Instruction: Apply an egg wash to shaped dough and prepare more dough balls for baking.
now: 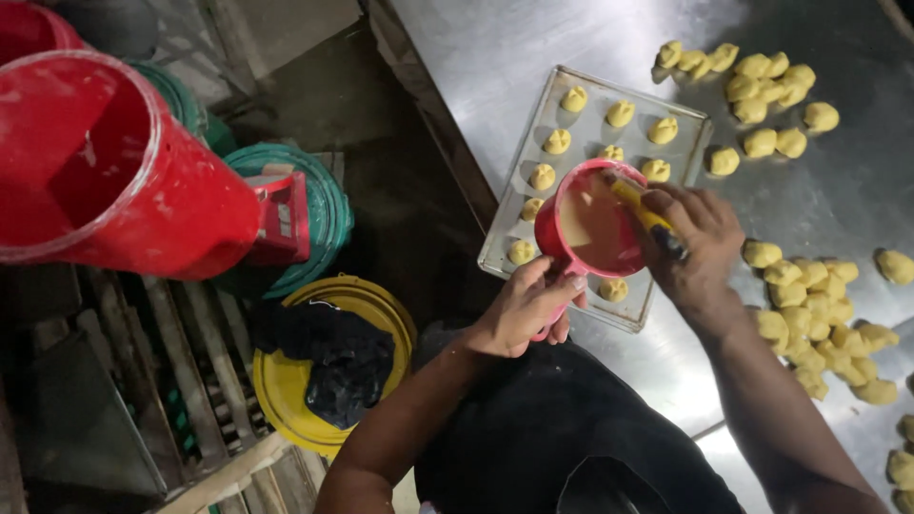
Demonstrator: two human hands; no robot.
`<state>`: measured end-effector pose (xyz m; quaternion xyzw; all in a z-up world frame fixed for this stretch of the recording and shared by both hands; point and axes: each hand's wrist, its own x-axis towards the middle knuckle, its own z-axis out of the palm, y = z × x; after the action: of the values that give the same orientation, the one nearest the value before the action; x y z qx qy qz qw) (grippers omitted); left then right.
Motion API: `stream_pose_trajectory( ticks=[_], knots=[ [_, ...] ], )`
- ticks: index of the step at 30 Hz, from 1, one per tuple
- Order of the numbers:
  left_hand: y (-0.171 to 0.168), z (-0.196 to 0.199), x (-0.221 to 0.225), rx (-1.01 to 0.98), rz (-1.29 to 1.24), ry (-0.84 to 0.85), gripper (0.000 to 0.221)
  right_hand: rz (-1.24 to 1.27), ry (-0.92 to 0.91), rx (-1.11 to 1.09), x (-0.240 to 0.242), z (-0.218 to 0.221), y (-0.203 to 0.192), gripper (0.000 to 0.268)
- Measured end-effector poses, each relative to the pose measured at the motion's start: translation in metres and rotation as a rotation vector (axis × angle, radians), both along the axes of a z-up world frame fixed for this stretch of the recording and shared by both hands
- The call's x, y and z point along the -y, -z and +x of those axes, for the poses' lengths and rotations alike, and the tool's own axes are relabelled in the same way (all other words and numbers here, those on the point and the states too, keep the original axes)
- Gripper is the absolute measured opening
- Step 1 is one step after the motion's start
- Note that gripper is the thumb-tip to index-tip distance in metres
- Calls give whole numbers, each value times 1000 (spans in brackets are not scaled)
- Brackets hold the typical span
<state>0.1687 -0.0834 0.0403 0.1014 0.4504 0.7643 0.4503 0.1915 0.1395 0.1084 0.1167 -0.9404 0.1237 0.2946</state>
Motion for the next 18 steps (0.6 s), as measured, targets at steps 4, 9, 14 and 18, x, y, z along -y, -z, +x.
stream_pose_trajectory(
  ticks=[4, 9, 14, 18],
  knots=[
    [-11, -5, -4, 51, -37, -15, 30, -64, 35, 34, -2, -3, 29, 27],
    [8, -3, -13, 49, -113, -56, 33, -1142, 177, 495, -5, -7, 30, 29],
    [-1, -7, -8, 76, -89, -62, 34, -952, 181, 434, -11, -11, 33, 31],
    [2, -5, -7, 61, -72, -81, 34, -93, 95, 108, -18, -15, 32, 30]
  ],
)
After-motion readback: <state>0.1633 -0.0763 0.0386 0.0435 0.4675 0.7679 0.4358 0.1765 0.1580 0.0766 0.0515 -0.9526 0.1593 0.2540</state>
